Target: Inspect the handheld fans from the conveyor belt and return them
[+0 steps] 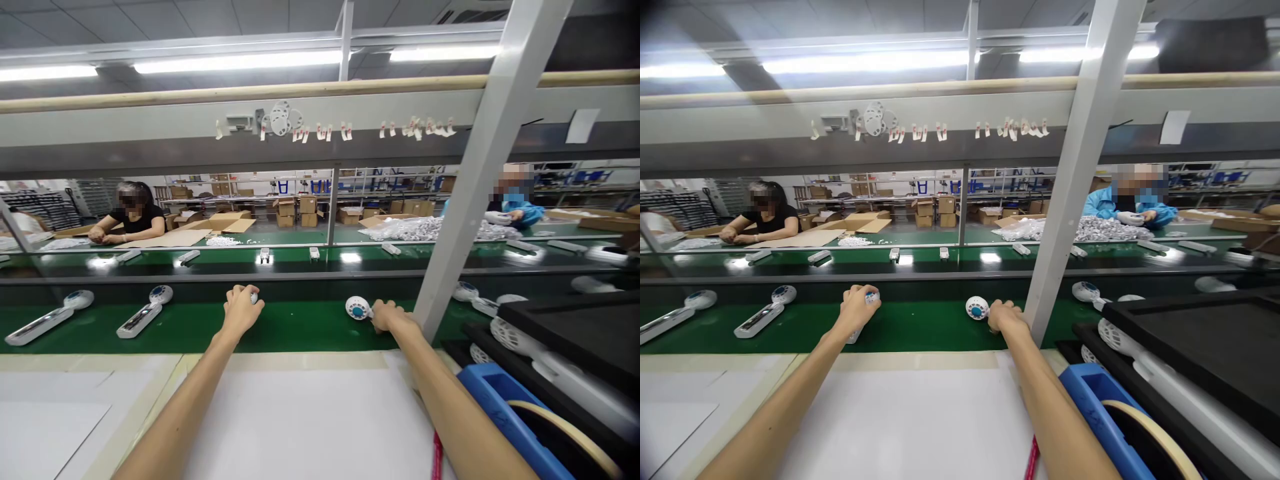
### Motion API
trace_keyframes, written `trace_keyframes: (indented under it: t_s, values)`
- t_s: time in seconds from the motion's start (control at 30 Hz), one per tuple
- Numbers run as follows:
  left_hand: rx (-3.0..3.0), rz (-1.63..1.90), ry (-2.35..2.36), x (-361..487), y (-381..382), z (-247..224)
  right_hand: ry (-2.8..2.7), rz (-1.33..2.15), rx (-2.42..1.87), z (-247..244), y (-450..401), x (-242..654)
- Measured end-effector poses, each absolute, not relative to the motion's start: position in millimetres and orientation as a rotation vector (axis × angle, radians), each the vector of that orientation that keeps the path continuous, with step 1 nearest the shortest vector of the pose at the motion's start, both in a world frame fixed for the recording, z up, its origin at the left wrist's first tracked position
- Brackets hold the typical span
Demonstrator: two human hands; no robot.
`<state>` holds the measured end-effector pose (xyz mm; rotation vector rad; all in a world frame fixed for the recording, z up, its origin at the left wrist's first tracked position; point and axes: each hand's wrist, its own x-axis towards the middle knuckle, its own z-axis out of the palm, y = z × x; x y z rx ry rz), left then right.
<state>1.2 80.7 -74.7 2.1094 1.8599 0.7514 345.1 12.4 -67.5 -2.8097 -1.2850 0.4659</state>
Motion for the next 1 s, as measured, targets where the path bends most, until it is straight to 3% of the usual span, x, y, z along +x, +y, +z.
trace_keyframes:
  t_s: [0.17, 0.53, 0.7, 1.0]
  values:
    - [2.120, 0.717, 1.811, 3.7, 76.9, -69.2, -1.314, 0.737, -2.476, -59.7, 8.1, 341.6]
    - [2.231, 0.773, 1.652, 3.5, 61.0, -44.3, -1.147, 1.273, -1.239, 0.8, -10.8, 277.5]
    - [2.242, 0.775, 1.612, 1.6, 64.3, -46.0, -1.216, 1.246, -1.072, 22.4, -33.0, 263.4]
    - [2.275, 0.728, 1.313, 2.6, 62.7, -49.2, -1.283, 0.862, -0.791, 16.5, -36.5, 230.2]
